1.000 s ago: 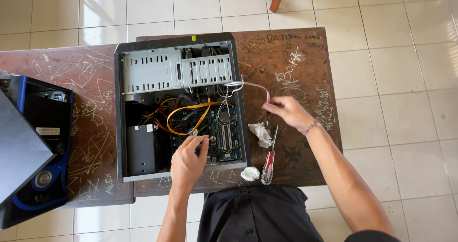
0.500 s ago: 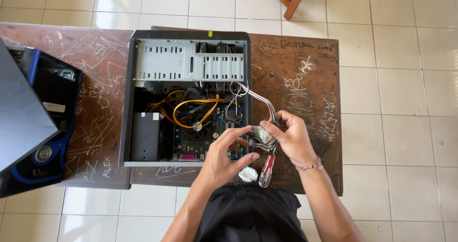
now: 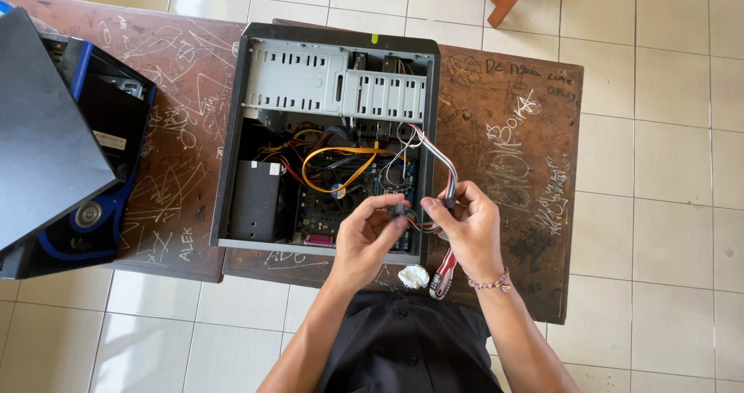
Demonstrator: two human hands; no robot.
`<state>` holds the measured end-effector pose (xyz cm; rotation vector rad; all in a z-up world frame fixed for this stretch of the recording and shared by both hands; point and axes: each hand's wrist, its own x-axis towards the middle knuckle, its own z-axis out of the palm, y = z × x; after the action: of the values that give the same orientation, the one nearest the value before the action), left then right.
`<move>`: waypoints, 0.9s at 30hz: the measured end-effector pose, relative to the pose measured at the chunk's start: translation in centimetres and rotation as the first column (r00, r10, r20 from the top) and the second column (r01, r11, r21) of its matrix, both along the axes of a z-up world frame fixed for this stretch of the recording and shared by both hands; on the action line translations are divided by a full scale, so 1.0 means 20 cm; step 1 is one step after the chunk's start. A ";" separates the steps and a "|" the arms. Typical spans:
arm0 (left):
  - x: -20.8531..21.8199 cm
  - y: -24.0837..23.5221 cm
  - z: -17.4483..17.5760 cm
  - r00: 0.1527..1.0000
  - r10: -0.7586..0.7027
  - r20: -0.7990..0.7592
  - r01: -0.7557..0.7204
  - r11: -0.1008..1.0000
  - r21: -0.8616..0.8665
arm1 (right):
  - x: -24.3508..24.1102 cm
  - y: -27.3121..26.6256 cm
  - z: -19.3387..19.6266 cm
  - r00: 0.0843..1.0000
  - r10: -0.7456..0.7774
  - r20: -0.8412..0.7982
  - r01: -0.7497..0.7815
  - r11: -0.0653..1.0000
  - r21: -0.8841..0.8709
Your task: The person connects several small front-panel wires to the motherboard inside an open desktop computer case. They handle individual connectors, align them with pins, and press them into place on the board.
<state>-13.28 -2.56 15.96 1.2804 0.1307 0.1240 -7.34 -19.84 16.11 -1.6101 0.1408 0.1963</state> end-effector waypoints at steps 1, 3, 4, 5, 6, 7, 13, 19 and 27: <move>0.00 0.02 0.00 1.000 0.002 -0.001 -0.002 1.000 0.000 | -0.01 0.01 0.01 1.000 0.002 -0.001 -0.002 1.000 0.000; 0.01 0.06 0.01 1.000 -0.009 -0.025 0.011 0.997 0.082 | -0.02 0.03 0.04 0.998 0.067 -0.008 -0.067 0.997 0.034; 0.02 0.07 0.01 1.000 -0.009 -0.028 0.011 0.997 0.082 | -0.03 0.03 0.03 0.998 0.067 -0.012 -0.067 0.997 0.033; 0.03 0.08 0.01 0.999 0.002 -0.044 0.002 0.996 0.088 | -0.04 0.02 0.02 0.996 0.092 -0.001 -0.091 0.993 0.070; 0.04 0.09 0.01 0.998 0.014 -0.060 -0.008 0.995 0.095 | -0.05 0.03 0.01 0.993 0.116 0.012 -0.117 0.987 0.107; 0.04 0.09 0.01 0.998 0.015 -0.062 -0.009 0.995 0.096 | -0.05 0.03 0.02 0.993 0.117 0.010 -0.118 0.987 0.107; 0.06 0.10 0.00 0.997 0.031 -0.067 -0.026 0.997 0.077 | -0.05 0.03 0.15 0.988 0.157 0.012 -0.156 0.969 0.190; 0.05 0.11 0.02 0.999 0.030 -0.019 -0.027 0.994 0.103 | -0.05 0.01 0.09 0.979 0.202 0.002 -0.197 0.956 0.219; 0.04 0.11 0.10 1.000 0.002 -0.014 -0.001 0.997 0.075 | -0.04 0.00 0.06 0.984 0.174 -0.032 -0.163 0.963 0.216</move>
<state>-12.47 -0.38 17.97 1.3562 0.1401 0.1219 -8.20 -19.92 17.32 -1.4042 0.0200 0.3725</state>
